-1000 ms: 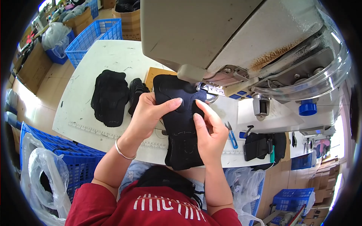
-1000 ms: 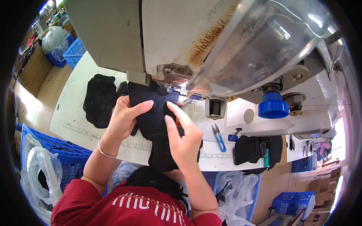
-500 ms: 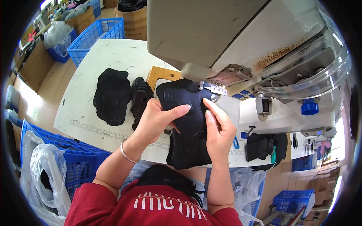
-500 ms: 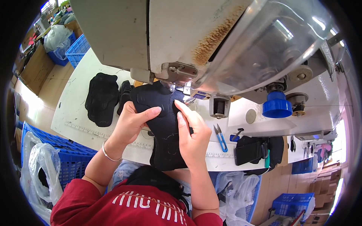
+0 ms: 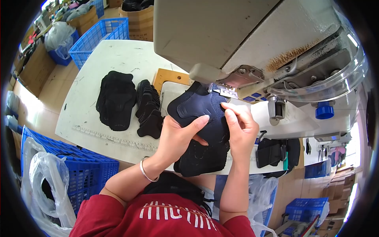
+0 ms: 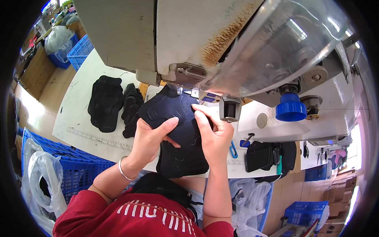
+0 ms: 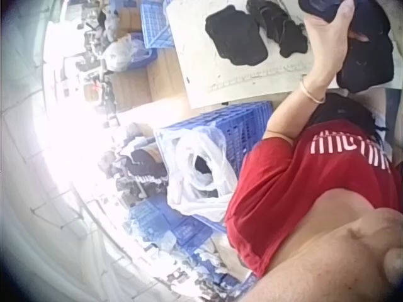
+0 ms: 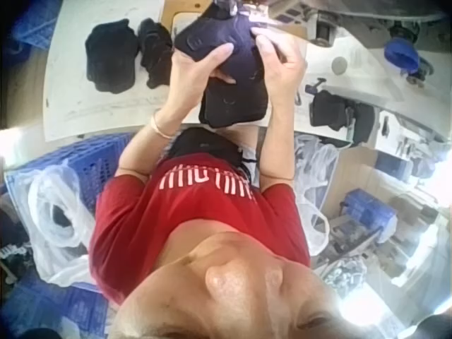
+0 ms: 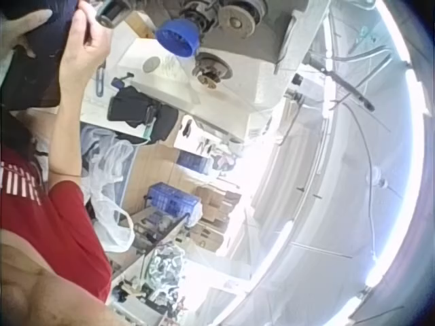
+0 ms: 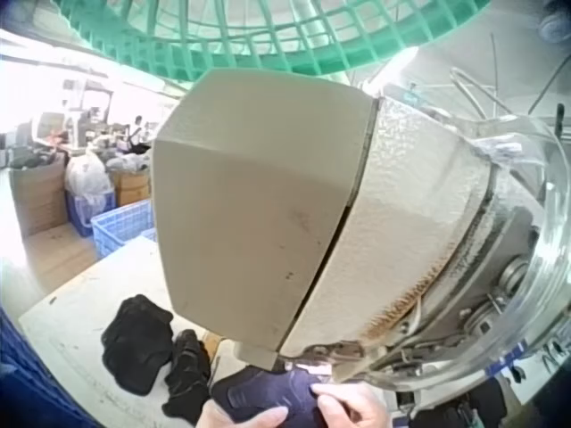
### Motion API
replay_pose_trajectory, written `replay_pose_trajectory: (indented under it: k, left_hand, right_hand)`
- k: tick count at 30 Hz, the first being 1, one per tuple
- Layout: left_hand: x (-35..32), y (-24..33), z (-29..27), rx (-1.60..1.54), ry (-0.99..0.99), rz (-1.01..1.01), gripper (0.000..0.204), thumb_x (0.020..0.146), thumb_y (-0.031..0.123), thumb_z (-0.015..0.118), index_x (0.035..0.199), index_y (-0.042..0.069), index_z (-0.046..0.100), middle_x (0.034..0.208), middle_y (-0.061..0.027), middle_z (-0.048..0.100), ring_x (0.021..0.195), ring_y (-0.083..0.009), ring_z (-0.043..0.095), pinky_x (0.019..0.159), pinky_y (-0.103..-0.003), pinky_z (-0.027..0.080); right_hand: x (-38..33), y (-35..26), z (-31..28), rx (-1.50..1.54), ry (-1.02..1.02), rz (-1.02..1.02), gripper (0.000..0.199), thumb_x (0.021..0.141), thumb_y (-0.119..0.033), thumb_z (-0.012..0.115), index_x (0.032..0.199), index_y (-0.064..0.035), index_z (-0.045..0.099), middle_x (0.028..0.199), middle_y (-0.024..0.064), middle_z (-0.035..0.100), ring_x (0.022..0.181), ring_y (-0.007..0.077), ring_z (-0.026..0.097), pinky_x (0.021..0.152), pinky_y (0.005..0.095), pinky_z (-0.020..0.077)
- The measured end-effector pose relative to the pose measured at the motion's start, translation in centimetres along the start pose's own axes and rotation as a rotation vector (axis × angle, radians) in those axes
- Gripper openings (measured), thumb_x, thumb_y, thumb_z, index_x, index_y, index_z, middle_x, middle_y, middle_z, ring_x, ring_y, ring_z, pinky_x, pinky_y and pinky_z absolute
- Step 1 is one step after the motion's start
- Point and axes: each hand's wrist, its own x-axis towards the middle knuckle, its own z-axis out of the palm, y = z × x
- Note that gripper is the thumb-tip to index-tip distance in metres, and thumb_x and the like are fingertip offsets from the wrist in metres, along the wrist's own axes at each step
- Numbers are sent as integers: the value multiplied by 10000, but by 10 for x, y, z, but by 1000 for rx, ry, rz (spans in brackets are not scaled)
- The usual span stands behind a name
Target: Stitching black shoe components using a sewing machine.
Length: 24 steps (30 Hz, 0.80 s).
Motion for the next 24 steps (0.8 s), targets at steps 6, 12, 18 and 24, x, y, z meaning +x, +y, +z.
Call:
replay_pose_trajectory:
  k: [6, 12, 18, 24]
  left_hand:
    - [-1, -7, 10, 14, 32, 31, 215, 868, 67, 625, 1066, -14, 605, 929, -84, 662, 748, -169, 671, 508, -291, 579]
    - [-1, -12, 8, 15, 28, 50, 191, 887, 55, 606, 1061, -21, 625, 943, -82, 669, 749, -154, 667, 526, -298, 586]
    - [2, -14, 9, -3, 72, 45, 179, 889, 50, 605, 1043, -34, 639, 921, -82, 677, 720, -144, 665, 526, -307, 591]
    - [7, -14, 11, 6, 77, 76, 174, 882, 51, 615, 1031, -36, 641, 912, -85, 681, 720, -150, 669, 516, -301, 587]
  right_hand:
    - [9, 27, 3, 404, 172, 152, 221, 958, -187, 522, 934, 24, 582, 941, 64, 577, 887, 127, 541, 853, 274, 421]
    - [2, 9, 2, 408, 228, -20, 188, 952, -172, 527, 950, 3, 597, 1010, 66, 558, 970, 144, 532, 901, 299, 405]
    - [3, 9, 14, -239, 137, -330, 154, 862, -47, 600, 994, -23, 674, 865, 90, 628, 841, 199, 575, 815, 288, 428]
    - [3, 12, 2, -331, 32, -278, 226, 885, -73, 587, 1098, -19, 642, 1067, 91, 566, 1044, 205, 533, 915, 316, 405]
